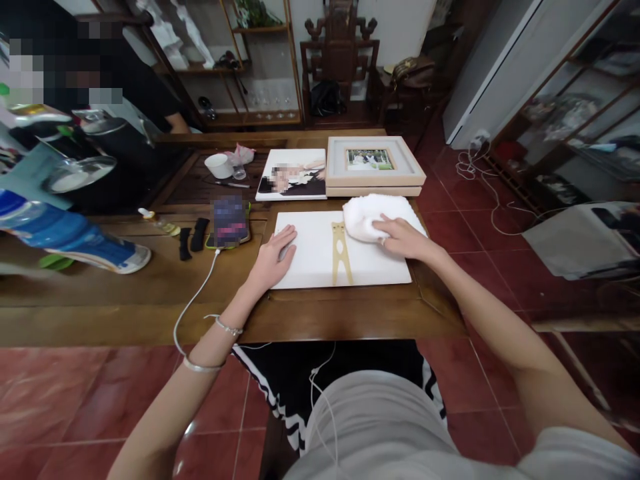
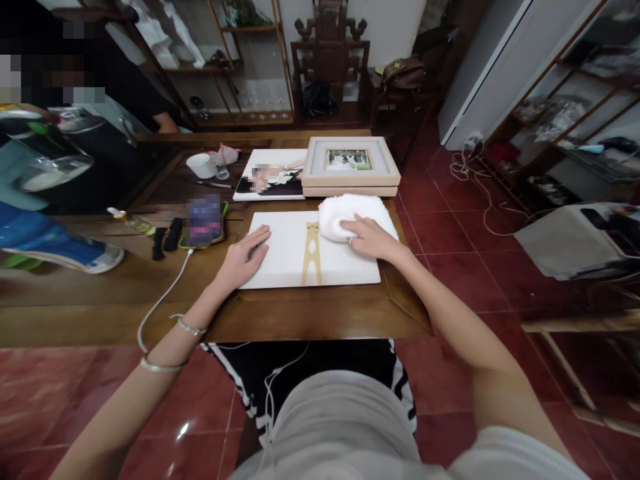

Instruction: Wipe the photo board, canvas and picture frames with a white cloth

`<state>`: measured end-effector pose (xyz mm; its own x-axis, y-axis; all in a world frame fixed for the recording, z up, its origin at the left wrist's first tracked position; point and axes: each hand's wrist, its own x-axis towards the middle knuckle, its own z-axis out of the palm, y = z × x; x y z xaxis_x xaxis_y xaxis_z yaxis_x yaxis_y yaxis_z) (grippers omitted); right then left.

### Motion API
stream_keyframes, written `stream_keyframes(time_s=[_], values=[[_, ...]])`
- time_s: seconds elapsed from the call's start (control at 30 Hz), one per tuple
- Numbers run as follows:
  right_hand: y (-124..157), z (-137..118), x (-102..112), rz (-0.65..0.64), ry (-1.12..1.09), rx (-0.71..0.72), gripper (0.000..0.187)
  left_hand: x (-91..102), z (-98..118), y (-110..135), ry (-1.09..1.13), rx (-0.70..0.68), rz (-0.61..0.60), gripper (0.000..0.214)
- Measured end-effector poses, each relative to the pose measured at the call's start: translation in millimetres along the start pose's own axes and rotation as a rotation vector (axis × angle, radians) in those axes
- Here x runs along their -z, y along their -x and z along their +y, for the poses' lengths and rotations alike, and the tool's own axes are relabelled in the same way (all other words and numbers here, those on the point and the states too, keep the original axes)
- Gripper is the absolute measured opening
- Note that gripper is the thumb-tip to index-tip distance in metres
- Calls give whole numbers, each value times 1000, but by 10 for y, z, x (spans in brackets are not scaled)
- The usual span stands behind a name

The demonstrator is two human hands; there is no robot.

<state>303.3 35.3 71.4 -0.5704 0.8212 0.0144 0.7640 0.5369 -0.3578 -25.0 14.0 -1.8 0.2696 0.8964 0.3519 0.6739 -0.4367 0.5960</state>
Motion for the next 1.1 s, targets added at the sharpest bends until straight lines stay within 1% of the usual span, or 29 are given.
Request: stream_keyframes(time_s=[0.1, 0.13, 0.2, 0.3, 0.43, 0.53, 0.6, 0.63, 0.7, 0.77, 0.87, 0.93, 1.03, 1.1], values=[[-243, 131, -1, 68, -2, -24, 16, 6, 8, 2, 6, -1, 0, 42], [-270, 138, -2, 76, -1, -29, 16, 7, 10, 2, 8, -1, -1, 42], [-239, 97, 0, 75, 6, -24, 17, 9, 13, 3, 13, -1, 0, 41], [-2, -80, 9, 34, 41, -5, 17, 9, 16, 2, 16, 2, -4, 41], [525, -412, 8, -94, 84, 6, 22, 2, 12, -2, 8, 2, -5, 42], [868, -612, -36, -150, 89, 68, 27, -5, 2, -5, 4, -9, 0, 42], [974, -666, -91, -154, 96, 132, 31, -7, -5, -5, 1, -14, 1, 42], [981, -663, -123, -148, 102, 163, 32, -7, -8, -5, -1, -14, 1, 42], [906, -595, -187, -115, 120, 204, 34, -6, -11, -4, -3, -12, 0, 41], [734, -470, -239, -66, 149, 211, 36, -4, -10, -3, -2, -13, 2, 41], [384, -265, -268, 9, 217, 162, 37, -1, -6, 0, 7, -14, 9, 41], [158, -171, -258, 42, 258, 114, 38, 1, -2, 3, 13, -13, 9, 41], [-56, -125, -232, 46, 295, 63, 40, 4, 3, 7, 19, -8, 4, 42], [-76, -147, -233, 23, 310, 55, 43, 4, 6, 8, 21, -6, 3, 42]])
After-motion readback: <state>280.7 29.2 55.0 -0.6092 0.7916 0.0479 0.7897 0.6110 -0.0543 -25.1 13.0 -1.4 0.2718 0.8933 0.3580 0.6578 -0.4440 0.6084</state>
